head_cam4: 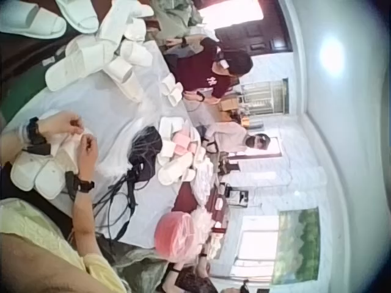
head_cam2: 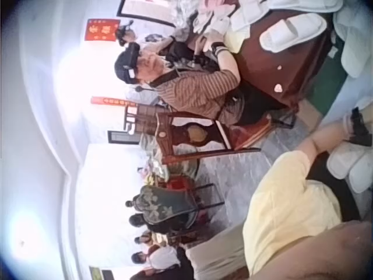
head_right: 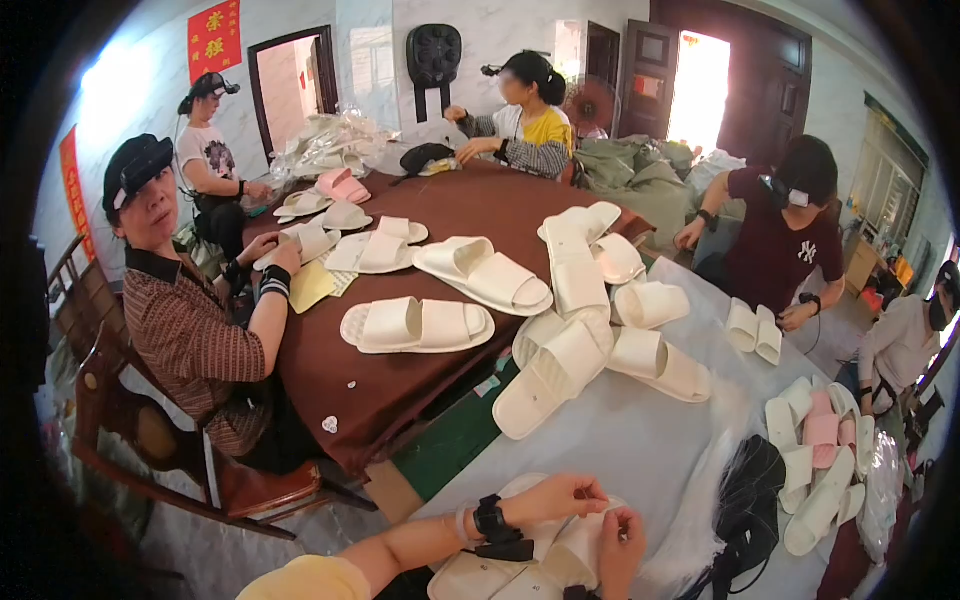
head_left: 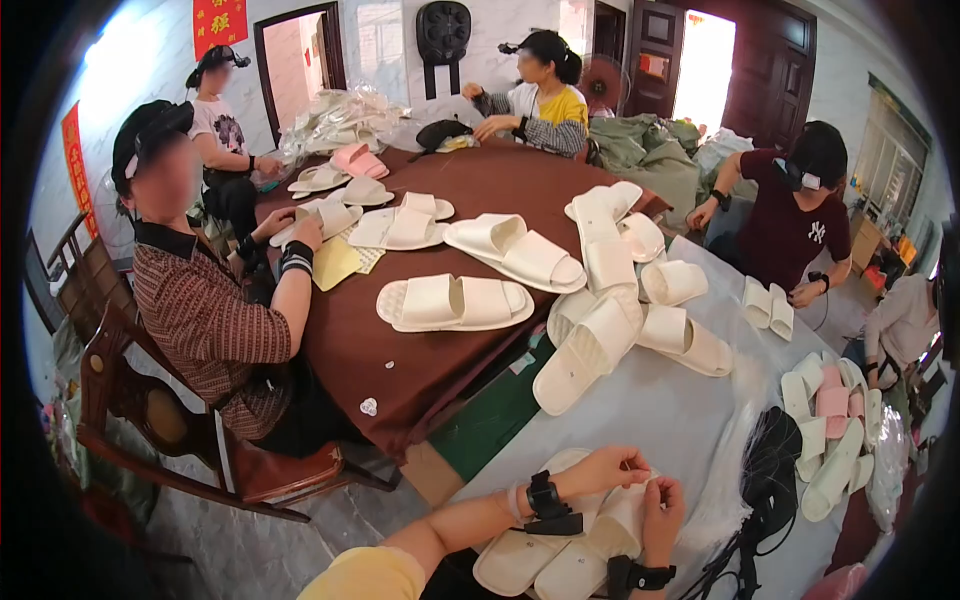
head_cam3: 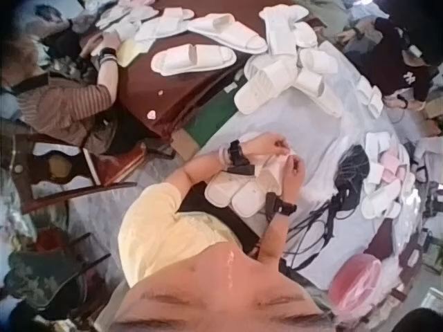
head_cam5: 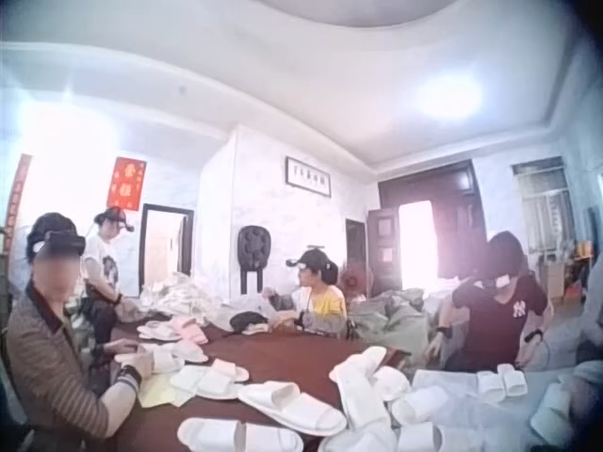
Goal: Assembling, inspecting, and preparing sandals for packaging in a footwear manufacturing facility.
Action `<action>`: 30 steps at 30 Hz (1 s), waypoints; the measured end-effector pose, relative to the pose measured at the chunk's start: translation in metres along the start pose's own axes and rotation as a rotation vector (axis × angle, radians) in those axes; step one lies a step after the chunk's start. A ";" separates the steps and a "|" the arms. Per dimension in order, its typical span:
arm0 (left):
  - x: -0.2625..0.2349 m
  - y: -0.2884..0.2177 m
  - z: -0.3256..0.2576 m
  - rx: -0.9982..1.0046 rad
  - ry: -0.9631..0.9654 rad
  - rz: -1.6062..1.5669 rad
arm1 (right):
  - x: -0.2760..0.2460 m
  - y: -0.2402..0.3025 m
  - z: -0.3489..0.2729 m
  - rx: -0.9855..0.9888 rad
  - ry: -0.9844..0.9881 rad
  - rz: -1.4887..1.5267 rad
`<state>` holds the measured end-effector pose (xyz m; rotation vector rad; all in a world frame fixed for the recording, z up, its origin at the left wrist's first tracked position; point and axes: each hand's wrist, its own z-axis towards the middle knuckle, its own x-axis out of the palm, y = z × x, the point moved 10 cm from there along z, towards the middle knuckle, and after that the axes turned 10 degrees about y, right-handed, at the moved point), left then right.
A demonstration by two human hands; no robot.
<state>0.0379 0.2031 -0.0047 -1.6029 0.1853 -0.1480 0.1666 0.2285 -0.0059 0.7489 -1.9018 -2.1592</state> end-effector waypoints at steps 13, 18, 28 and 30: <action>-0.002 -0.002 -0.001 0.001 0.011 0.169 | 0.006 0.009 0.001 -0.033 0.048 -0.046; 0.006 0.002 0.002 -0.028 0.071 0.142 | -0.002 0.001 0.000 -0.055 0.004 -0.063; -0.003 -0.002 0.000 -0.020 0.013 0.142 | 0.002 0.008 0.001 0.001 0.018 0.052; -0.004 0.002 0.001 -0.087 0.009 0.096 | 0.002 0.008 0.002 -0.012 0.033 0.067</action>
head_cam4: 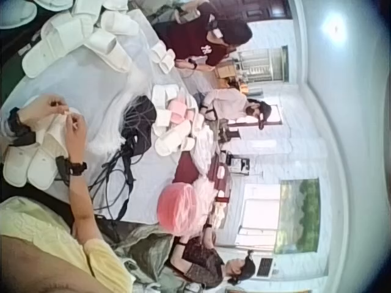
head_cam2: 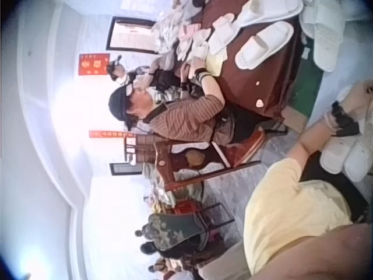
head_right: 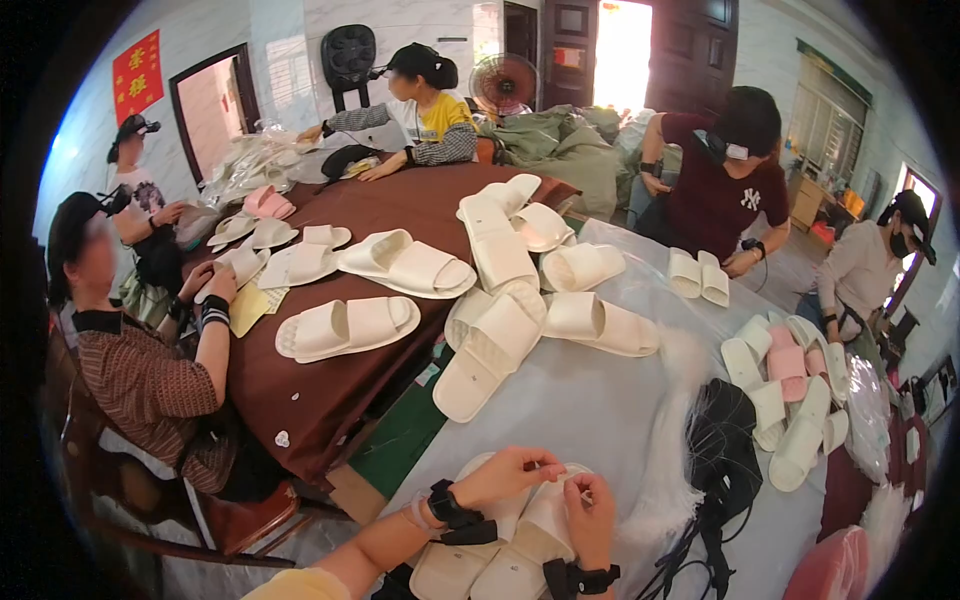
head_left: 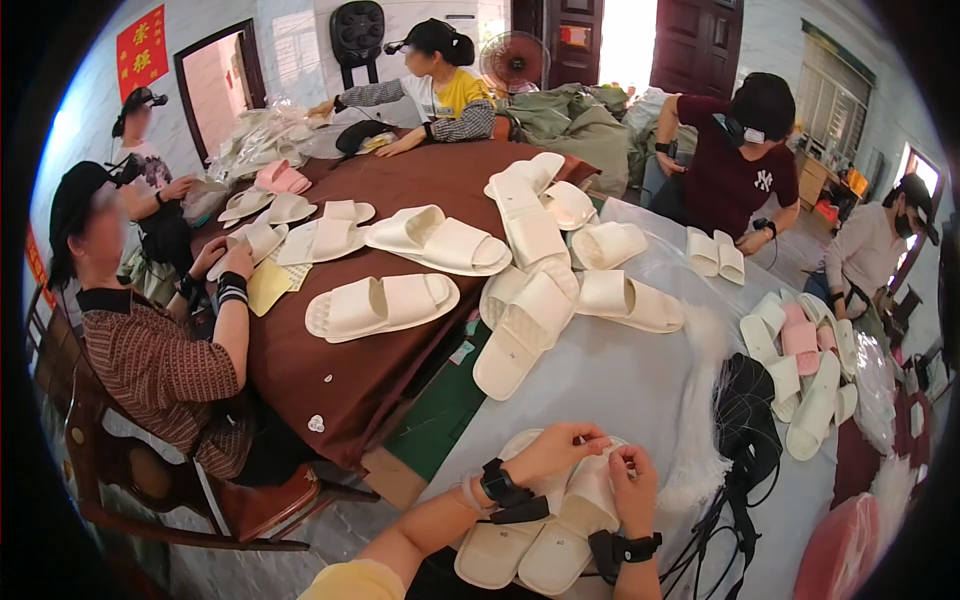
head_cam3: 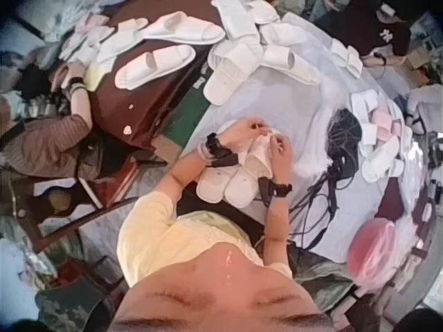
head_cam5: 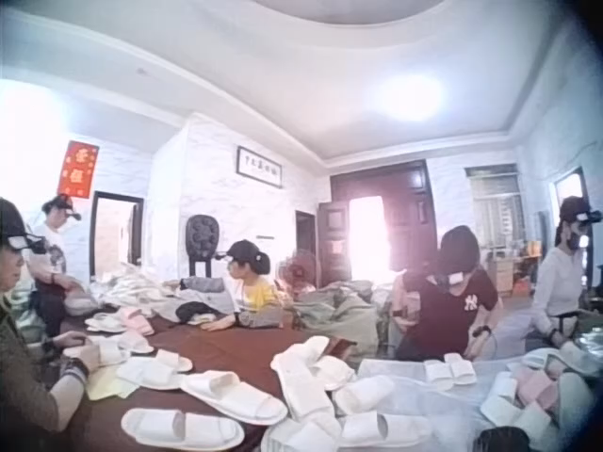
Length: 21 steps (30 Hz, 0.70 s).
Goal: Assembling, inspecting, and preparing sandals for packaging in a footwear manufacturing facility.
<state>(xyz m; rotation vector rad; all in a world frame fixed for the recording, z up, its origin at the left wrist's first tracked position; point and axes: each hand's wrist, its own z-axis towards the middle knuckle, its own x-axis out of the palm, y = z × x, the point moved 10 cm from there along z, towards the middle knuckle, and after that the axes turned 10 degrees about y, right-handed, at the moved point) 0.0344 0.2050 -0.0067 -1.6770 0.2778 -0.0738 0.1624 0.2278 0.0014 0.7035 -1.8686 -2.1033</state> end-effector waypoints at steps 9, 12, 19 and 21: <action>-0.003 0.001 0.000 0.043 -0.051 -0.143 | -0.001 -0.011 0.001 0.001 0.009 -0.010; -0.006 -0.001 -0.002 0.059 -0.082 -0.168 | -0.001 -0.005 0.001 -0.033 0.006 -0.040; 0.010 0.004 0.000 -0.011 0.073 -0.174 | 0.000 0.006 0.000 -0.089 0.023 -0.075; 0.003 -0.002 -0.001 0.044 0.000 -0.041 | 0.001 0.008 0.000 -0.103 0.031 -0.115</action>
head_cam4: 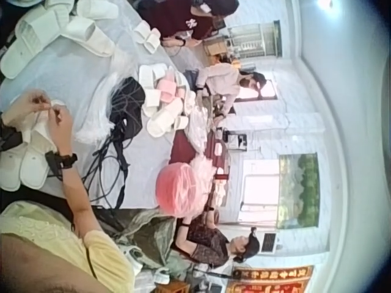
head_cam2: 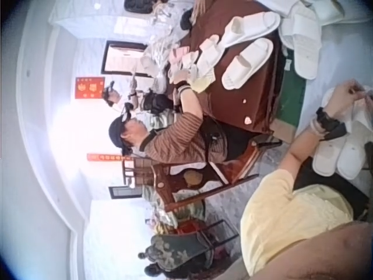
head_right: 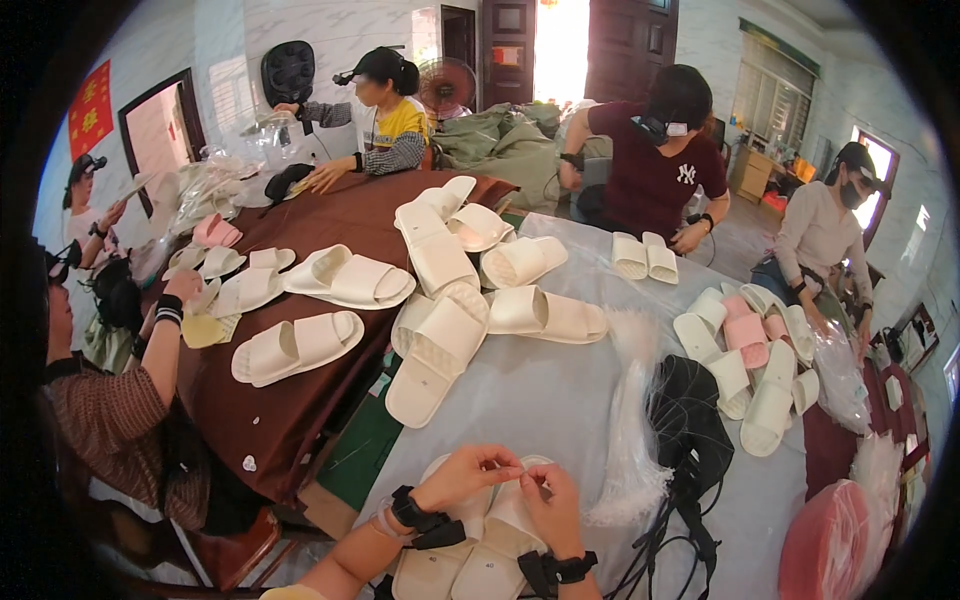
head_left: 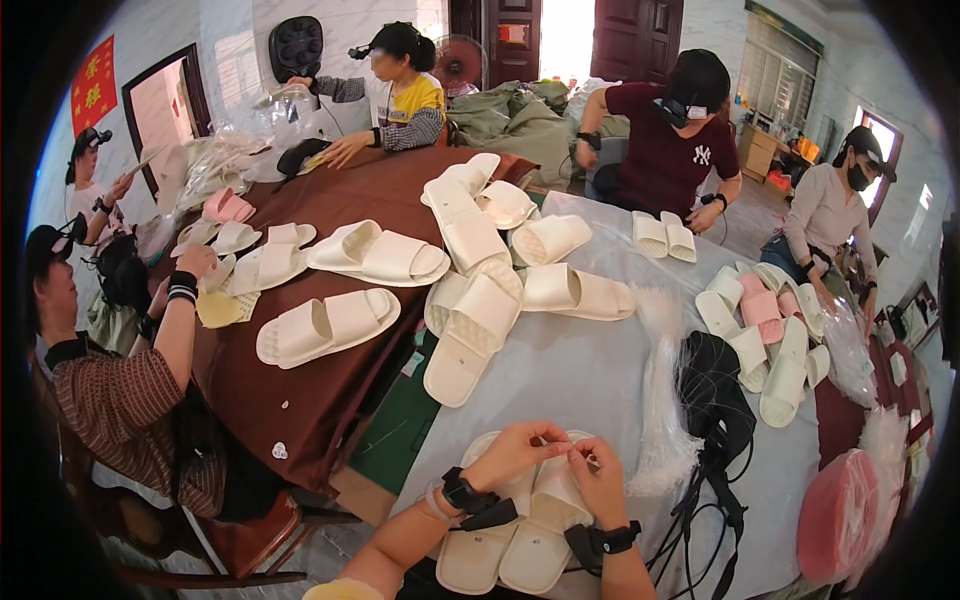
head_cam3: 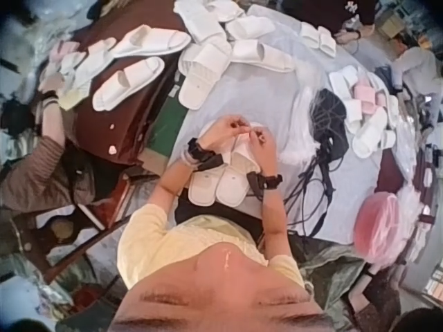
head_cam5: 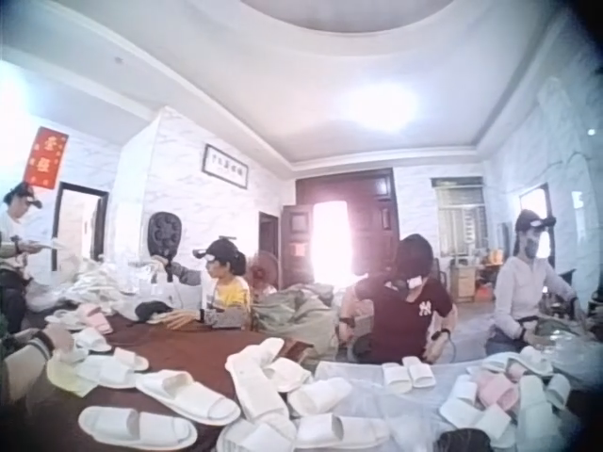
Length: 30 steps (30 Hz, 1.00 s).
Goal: Assembling, inspecting, and preparing sandals for packaging in a footwear manufacturing facility.
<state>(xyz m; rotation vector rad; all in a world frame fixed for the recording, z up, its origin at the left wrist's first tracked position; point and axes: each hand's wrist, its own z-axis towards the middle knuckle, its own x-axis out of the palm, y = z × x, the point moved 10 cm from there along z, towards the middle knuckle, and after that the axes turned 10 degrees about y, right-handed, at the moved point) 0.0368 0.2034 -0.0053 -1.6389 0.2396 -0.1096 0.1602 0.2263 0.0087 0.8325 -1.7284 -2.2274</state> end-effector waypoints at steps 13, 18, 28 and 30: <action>0.000 0.003 0.000 -0.050 -0.007 -0.050 | 0.001 -0.009 0.001 0.029 0.002 0.044; -0.002 0.003 -0.003 -0.040 -0.038 -0.049 | 0.002 0.001 -0.002 0.030 -0.010 0.122; -0.008 -0.005 -0.007 -0.048 -0.099 -0.125 | 0.002 -0.008 0.000 0.035 0.002 0.087; -0.004 -0.007 -0.004 -0.010 -0.034 0.016 | 0.001 -0.003 0.000 -0.004 0.003 0.036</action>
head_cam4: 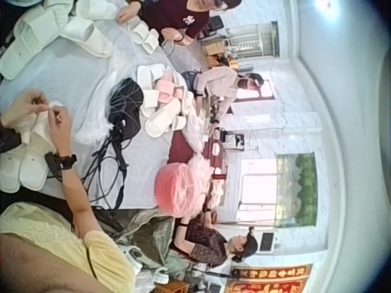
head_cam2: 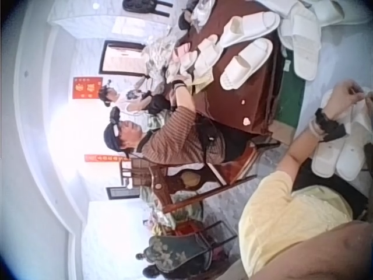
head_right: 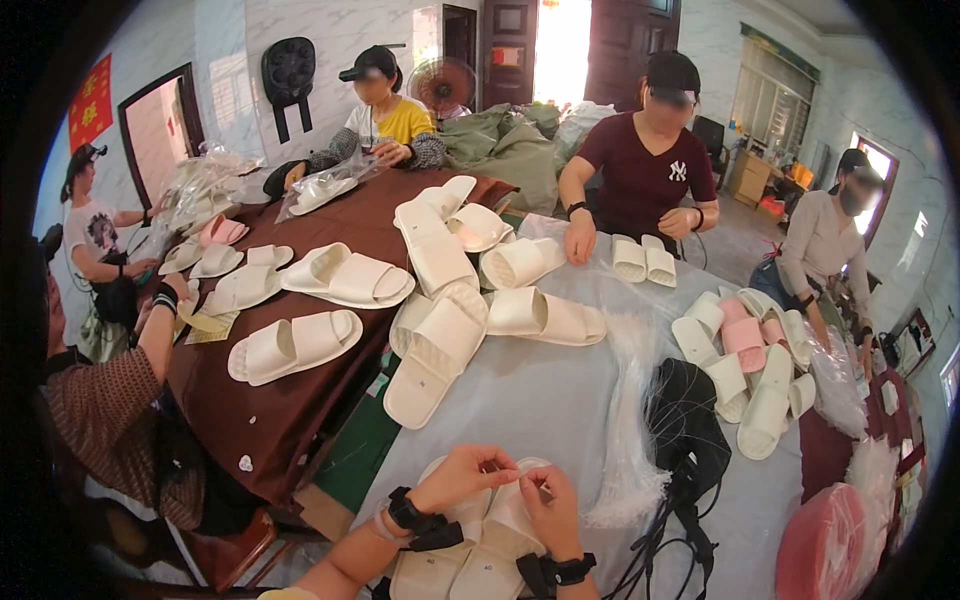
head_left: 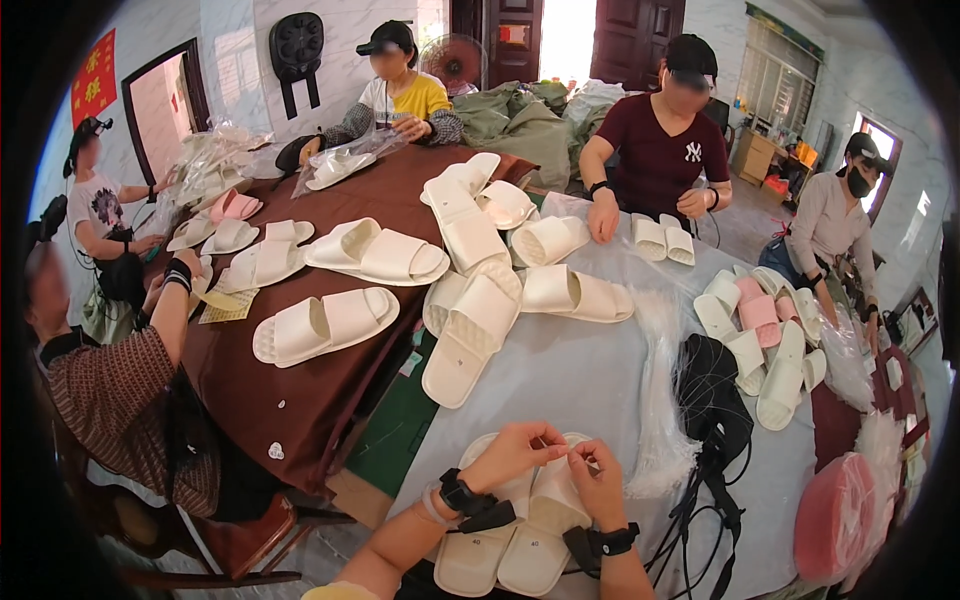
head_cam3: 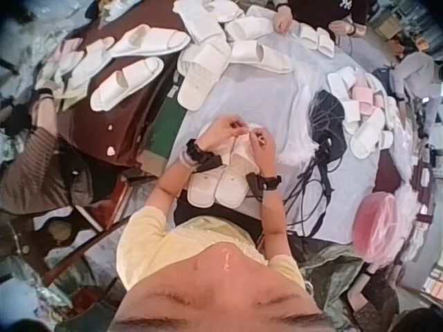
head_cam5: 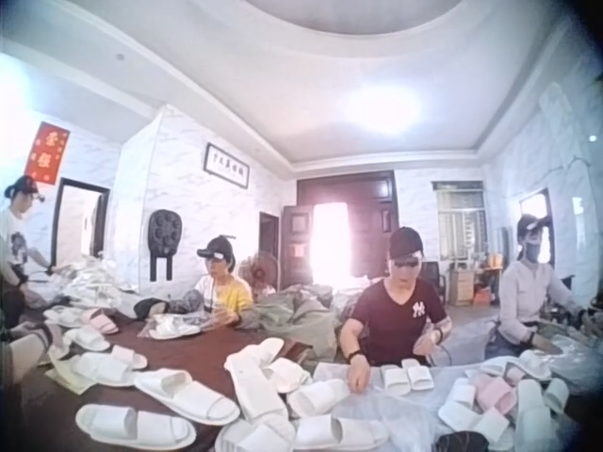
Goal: Assembling, inspecting, and preparing sandals for packaging in a footwear manufacturing facility.
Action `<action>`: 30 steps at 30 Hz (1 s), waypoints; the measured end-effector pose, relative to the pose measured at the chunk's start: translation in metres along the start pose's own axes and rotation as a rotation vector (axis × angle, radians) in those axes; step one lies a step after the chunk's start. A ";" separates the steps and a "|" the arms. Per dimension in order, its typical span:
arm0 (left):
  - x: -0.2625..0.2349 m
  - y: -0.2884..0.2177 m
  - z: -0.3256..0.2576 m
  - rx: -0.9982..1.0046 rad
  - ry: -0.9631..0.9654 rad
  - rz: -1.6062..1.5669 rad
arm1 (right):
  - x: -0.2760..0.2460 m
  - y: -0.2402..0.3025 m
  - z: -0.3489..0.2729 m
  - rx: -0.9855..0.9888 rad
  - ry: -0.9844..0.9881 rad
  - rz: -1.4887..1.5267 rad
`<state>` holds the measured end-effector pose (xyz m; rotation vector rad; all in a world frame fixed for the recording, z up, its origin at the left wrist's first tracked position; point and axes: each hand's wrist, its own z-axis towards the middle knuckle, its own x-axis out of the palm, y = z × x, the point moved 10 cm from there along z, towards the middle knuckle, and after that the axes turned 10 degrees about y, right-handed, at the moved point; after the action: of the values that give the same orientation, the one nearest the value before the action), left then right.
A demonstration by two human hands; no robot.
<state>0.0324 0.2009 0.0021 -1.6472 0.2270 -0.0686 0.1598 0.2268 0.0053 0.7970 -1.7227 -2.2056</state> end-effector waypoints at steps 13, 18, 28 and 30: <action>-0.001 0.005 0.000 -0.022 -0.050 -0.128 | 0.001 0.000 0.000 0.005 -0.007 0.070; 0.005 0.000 -0.001 -0.068 0.008 -0.092 | -0.001 0.000 0.002 -0.020 -0.009 -0.012; 0.000 0.000 0.000 -0.014 -0.028 -0.076 | -0.002 0.001 0.000 -0.003 -0.019 0.016; 0.001 -0.002 0.001 -0.004 0.009 -0.022 | -0.001 -0.004 0.001 0.003 -0.003 -0.003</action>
<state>0.0341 0.2017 0.0043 -1.6538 0.2162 -0.0917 0.1609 0.2291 0.0016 0.7984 -1.7280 -2.2078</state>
